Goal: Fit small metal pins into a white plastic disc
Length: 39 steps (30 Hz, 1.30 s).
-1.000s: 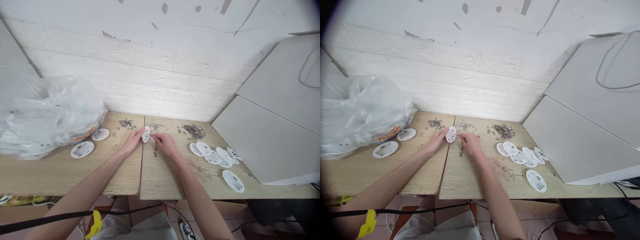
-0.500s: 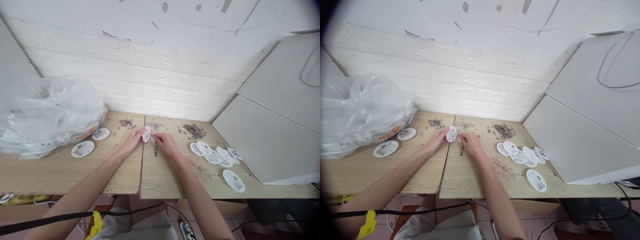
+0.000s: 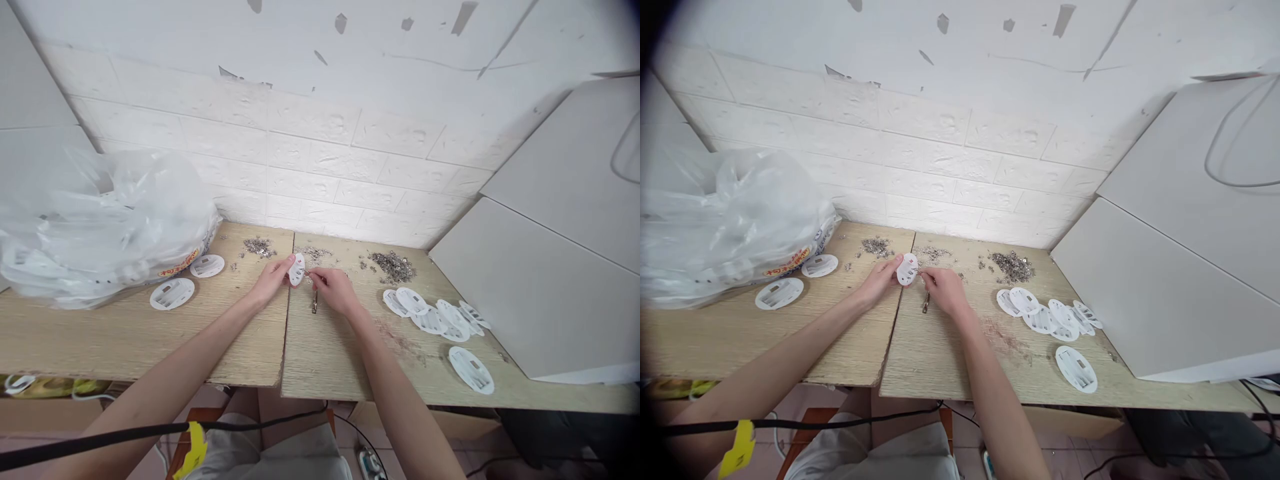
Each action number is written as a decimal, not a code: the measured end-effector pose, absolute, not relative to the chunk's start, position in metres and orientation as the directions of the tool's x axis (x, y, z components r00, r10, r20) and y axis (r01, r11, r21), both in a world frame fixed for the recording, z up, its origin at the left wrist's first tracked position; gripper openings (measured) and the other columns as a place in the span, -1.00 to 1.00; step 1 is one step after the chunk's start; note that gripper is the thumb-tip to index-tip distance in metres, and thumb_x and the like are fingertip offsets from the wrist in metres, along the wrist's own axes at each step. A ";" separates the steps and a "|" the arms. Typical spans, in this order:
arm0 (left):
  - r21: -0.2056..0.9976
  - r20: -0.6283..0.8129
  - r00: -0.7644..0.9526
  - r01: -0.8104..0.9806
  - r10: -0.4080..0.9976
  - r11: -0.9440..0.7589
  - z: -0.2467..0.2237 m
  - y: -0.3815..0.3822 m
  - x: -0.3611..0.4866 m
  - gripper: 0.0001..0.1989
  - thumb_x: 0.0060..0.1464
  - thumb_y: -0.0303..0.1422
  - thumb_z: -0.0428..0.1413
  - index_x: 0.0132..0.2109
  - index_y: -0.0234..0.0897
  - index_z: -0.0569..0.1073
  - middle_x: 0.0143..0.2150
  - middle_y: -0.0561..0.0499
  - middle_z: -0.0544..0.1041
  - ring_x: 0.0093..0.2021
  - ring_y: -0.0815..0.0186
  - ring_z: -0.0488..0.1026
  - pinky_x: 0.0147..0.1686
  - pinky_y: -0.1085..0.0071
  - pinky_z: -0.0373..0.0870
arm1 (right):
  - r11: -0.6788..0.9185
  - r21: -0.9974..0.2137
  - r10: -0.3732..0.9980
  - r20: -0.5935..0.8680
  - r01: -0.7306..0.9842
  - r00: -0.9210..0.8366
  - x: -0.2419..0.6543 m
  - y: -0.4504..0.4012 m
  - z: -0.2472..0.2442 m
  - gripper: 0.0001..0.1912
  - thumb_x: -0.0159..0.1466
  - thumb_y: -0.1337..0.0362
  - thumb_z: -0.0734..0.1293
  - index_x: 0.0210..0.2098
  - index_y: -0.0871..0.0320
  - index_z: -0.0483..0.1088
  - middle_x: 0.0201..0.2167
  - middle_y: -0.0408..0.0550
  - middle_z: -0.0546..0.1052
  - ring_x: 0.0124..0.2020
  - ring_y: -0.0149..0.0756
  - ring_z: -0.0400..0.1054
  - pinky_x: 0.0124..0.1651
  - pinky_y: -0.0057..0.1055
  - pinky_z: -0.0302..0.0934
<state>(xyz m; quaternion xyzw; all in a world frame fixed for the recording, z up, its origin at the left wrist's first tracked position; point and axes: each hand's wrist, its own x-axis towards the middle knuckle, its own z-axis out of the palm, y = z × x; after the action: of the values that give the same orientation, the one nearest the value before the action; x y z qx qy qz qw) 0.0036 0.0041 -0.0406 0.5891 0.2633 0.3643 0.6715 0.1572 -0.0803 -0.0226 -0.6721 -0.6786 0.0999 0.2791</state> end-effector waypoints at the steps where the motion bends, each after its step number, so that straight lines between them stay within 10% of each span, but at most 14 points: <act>1: 0.983 0.074 0.595 -0.178 0.800 0.041 -0.041 0.004 0.004 -0.44 -0.08 0.12 0.10 -0.39 -0.39 0.49 -0.44 -0.06 0.49 -0.44 0.33 0.38 -0.35 0.38 0.37 | 0.072 -0.511 0.968 0.244 0.857 0.064 0.157 -0.080 -0.022 -0.69 0.35 0.27 0.11 -0.27 0.14 0.49 -0.46 -0.14 0.52 -0.45 -0.42 0.32 -0.35 -0.55 0.03; 22: 0.987 0.079 0.588 -0.160 0.805 0.020 -0.038 0.002 0.004 -0.44 -0.10 0.13 0.10 -0.43 -0.38 0.48 -0.46 -0.06 0.49 -0.44 0.32 0.38 -0.34 0.36 0.37 | 0.043 -0.471 0.969 0.234 0.881 0.078 0.156 -0.081 -0.021 -0.69 0.34 0.27 0.12 -0.28 0.13 0.49 -0.46 -0.13 0.52 -0.44 -0.40 0.33 -0.36 -0.54 0.03; 39: 0.972 0.219 0.584 -0.060 0.782 -0.227 -0.045 0.002 0.004 -0.50 0.05 0.05 0.04 -0.51 -0.33 0.42 -0.55 0.02 0.40 -0.51 0.36 0.33 -0.38 0.42 0.30 | -0.094 -0.098 0.961 0.251 0.991 0.116 0.136 -0.083 -0.021 -0.68 0.33 0.31 0.11 -0.39 0.14 0.45 -0.38 0.01 0.51 -0.39 -0.30 0.32 -0.42 -0.42 -0.13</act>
<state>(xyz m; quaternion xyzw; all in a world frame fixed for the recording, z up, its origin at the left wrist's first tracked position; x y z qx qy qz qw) 0.0041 0.0017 -0.0448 0.6887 0.2621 0.3732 0.5637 0.1357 -0.0826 -0.0205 -0.7372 -0.6619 -0.0611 0.1212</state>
